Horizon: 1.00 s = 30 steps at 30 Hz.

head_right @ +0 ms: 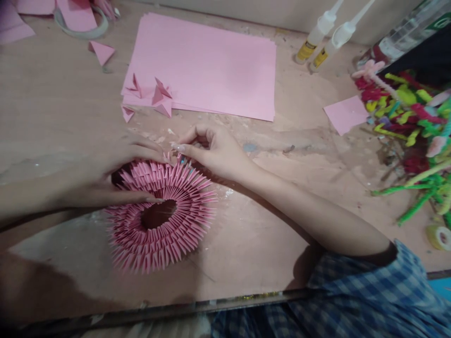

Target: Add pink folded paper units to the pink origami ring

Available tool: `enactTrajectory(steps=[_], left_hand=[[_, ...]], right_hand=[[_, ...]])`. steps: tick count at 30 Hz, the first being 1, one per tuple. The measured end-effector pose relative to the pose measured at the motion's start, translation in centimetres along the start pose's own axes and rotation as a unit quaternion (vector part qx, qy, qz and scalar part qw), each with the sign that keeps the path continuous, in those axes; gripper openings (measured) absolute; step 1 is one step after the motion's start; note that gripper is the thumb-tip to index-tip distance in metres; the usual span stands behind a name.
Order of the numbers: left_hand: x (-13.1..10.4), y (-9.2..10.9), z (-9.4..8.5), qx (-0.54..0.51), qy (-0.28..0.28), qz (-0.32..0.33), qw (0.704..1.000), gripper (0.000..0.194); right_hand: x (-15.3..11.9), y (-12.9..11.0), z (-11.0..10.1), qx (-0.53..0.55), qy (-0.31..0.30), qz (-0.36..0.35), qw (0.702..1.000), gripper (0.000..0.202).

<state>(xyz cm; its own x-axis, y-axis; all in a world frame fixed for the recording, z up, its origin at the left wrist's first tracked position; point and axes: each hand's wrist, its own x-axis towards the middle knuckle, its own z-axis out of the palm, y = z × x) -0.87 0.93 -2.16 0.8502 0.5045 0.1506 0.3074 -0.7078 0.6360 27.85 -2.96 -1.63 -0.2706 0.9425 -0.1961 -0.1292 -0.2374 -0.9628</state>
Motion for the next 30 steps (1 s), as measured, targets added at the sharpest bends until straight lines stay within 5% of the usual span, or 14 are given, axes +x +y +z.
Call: enactTrajectory(steps=[16,22,30], left_hand=[[0.0,0.4,-0.4,-0.028,-0.019,-0.03,0.999,0.061],[-0.2,0.6,-0.6,-0.025,-0.042,0.013,0.999,0.036],[0.2,1.3,-1.2,-0.017,-0.087,-0.022,0.996,0.039]], right_hand=[[0.1,-0.2,-0.2,-0.003,-0.024,0.014,1.0,0.043],[0.4,0.0,-0.3,-0.011,-0.042,0.002,0.999,0.046],[0.6,0.1,-0.6,-0.034,-0.064,-0.018,0.997,0.043]])
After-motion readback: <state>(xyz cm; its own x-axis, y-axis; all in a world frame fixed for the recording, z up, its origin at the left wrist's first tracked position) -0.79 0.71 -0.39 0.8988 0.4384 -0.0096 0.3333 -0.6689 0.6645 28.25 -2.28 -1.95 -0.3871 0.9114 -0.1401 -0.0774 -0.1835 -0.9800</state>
